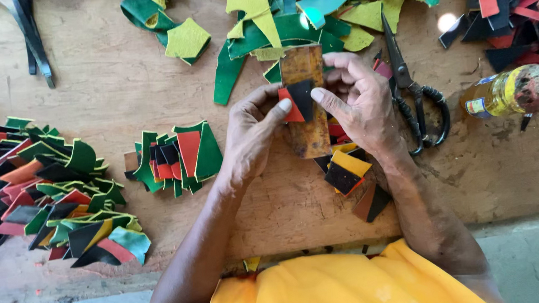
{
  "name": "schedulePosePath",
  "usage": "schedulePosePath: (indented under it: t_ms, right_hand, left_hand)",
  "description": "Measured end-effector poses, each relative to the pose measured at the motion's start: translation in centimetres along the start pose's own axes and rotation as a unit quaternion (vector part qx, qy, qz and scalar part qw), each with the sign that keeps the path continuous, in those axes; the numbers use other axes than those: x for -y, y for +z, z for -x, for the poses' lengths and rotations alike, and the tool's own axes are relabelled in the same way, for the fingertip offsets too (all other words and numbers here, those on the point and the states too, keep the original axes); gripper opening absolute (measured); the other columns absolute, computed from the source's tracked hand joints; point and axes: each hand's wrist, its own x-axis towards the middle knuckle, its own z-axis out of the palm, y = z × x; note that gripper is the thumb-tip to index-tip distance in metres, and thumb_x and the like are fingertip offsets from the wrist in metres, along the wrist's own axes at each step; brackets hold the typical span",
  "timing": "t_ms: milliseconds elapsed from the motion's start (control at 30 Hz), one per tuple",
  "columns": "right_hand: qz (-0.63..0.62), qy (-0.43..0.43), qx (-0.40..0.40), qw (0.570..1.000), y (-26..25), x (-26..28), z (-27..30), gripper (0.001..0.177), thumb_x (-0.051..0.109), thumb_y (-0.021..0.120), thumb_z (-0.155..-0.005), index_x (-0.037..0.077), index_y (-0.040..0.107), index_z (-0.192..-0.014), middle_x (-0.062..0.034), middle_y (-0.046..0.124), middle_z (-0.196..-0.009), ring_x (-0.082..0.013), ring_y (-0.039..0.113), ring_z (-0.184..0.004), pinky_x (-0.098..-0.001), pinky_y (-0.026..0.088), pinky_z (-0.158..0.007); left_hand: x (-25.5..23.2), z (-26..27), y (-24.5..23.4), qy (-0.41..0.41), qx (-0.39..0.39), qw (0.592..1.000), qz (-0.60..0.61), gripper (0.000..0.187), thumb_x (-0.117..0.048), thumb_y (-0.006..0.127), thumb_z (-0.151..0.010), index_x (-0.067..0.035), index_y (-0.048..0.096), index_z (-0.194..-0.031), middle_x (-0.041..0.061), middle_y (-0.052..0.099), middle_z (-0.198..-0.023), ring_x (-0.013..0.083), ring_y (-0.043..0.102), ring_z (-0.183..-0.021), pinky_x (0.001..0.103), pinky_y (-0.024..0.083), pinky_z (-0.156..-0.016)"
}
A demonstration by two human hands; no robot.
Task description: The person uses shears to cut small rectangular pieces of multicolored material on a wooden workbench. They repeatedly pick up pieces, trim edges, and place the cut pieces into a growing pile. A glue bottle and other scraps are visible nearby.
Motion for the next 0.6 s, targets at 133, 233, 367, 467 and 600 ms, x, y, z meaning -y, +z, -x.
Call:
schedulePosePath:
  t_ms: [133,233,367,467,600]
  right_hand:
    - [-0.003,0.013,-0.005,1.000,0.3,-0.4,0.0,0.042,0.015,0.082,-0.096,0.001,0.063,-0.131,-0.0026,0.068,-0.099,-0.0021,0.053,-0.076,-0.0162,0.043,-0.062]
    - [-0.018,0.015,-0.002,1.000,0.4,-0.6,0.0,0.038,0.013,0.080,-0.097,0.000,0.063,-0.129,-0.0025,0.069,-0.101,-0.0028,0.057,-0.081,-0.0161,0.045,-0.066]
    - [-0.072,-0.012,0.012,0.997,0.5,-0.8,-0.2,0.036,0.009,0.077,-0.099,-0.001,0.061,-0.130,-0.0034,0.069,-0.106,-0.0045,0.064,-0.094,-0.0171,0.054,-0.079]
    - [-0.073,-0.015,0.014,0.997,0.5,-0.9,-0.3,0.036,0.008,0.077,-0.099,-0.002,0.061,-0.130,-0.0038,0.069,-0.106,-0.0050,0.064,-0.094,-0.0179,0.055,-0.080]
    - [-0.058,-0.004,0.006,0.998,0.5,-1.1,-0.2,0.036,0.007,0.078,-0.098,-0.001,0.061,-0.129,-0.0025,0.068,-0.102,-0.0034,0.062,-0.089,-0.0167,0.054,-0.076]
  left_hand:
    - [-0.1,0.1,-0.1,-0.009,0.012,1.000,0.003,0.037,-0.006,0.069,-0.098,0.007,0.062,-0.132,0.010,0.073,-0.120,0.0107,0.067,-0.107,0.026,0.056,-0.095]
    - [0.0,0.1,-0.3,-0.013,0.019,1.000,0.004,0.037,-0.006,0.068,-0.099,0.007,0.061,-0.133,0.011,0.073,-0.122,0.0114,0.067,-0.110,0.026,0.055,-0.097]
    - [0.3,-0.3,-0.4,-0.015,0.013,1.000,-0.012,0.038,-0.004,0.067,-0.098,0.008,0.060,-0.134,0.012,0.073,-0.123,0.0126,0.068,-0.112,0.027,0.056,-0.099]
    - [0.7,-0.4,-0.3,-0.002,0.006,1.000,-0.031,0.038,-0.003,0.066,-0.099,0.008,0.059,-0.135,0.012,0.072,-0.124,0.0126,0.067,-0.113,0.027,0.056,-0.100]
    - [1.0,-0.4,-0.5,-0.007,0.007,0.999,-0.032,0.038,-0.003,0.065,-0.100,0.008,0.058,-0.136,0.012,0.072,-0.124,0.0125,0.067,-0.114,0.027,0.056,-0.101]
